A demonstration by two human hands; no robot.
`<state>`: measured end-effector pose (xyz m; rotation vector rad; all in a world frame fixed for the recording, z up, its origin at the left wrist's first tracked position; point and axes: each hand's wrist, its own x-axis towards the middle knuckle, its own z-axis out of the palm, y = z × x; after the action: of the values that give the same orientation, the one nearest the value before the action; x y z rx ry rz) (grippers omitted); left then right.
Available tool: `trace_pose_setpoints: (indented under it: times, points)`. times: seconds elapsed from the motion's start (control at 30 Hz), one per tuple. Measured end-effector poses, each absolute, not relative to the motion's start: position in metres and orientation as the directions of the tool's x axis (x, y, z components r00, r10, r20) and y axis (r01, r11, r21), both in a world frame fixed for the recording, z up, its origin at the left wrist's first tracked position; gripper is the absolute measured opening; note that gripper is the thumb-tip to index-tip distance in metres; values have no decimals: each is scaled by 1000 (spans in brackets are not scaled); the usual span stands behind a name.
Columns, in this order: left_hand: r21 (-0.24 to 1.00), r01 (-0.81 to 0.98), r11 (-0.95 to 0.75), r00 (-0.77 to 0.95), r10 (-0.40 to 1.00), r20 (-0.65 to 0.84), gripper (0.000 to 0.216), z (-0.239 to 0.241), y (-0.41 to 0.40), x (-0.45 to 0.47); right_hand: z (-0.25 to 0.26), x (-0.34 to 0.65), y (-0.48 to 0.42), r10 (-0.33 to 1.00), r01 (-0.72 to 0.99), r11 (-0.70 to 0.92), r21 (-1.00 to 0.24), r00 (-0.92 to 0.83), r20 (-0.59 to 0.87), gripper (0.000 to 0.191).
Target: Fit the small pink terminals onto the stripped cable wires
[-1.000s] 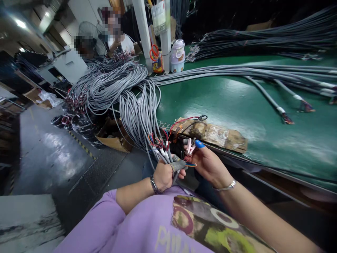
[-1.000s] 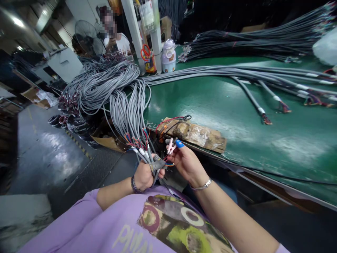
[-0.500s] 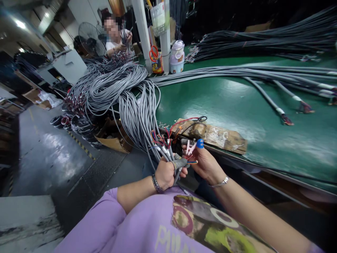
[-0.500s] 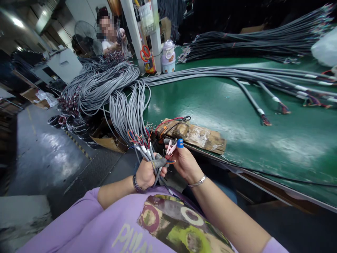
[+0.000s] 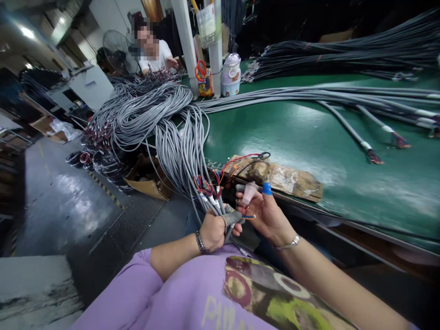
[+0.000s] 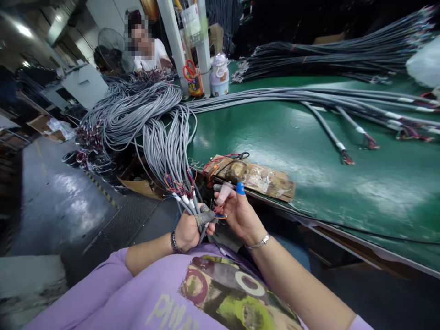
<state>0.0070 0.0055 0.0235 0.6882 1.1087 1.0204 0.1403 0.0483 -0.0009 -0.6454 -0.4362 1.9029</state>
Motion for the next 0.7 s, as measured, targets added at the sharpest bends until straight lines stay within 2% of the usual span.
trace_pose_setpoints:
  times: [0.1,0.27,0.47,0.7]
  points:
    - [865,-317,390,93,920,-381,41,23,3,5,3,144,47,904,-693,-424,-583,-362,-226,44]
    - [858,-349,377,88,925,-371,41,23,4,8,5,145,48,912,-646,-405,-646,-331,-241,29]
    - [850,-368,376,90,924,-371,40,27,8,12,-3,141,50,934,-675,-356,-647,-280,-222,40]
    - [848,-374,375,41,920,-389,44,27,11,19,-7,136,53,886,-671,-443,-595,-431,-173,47]
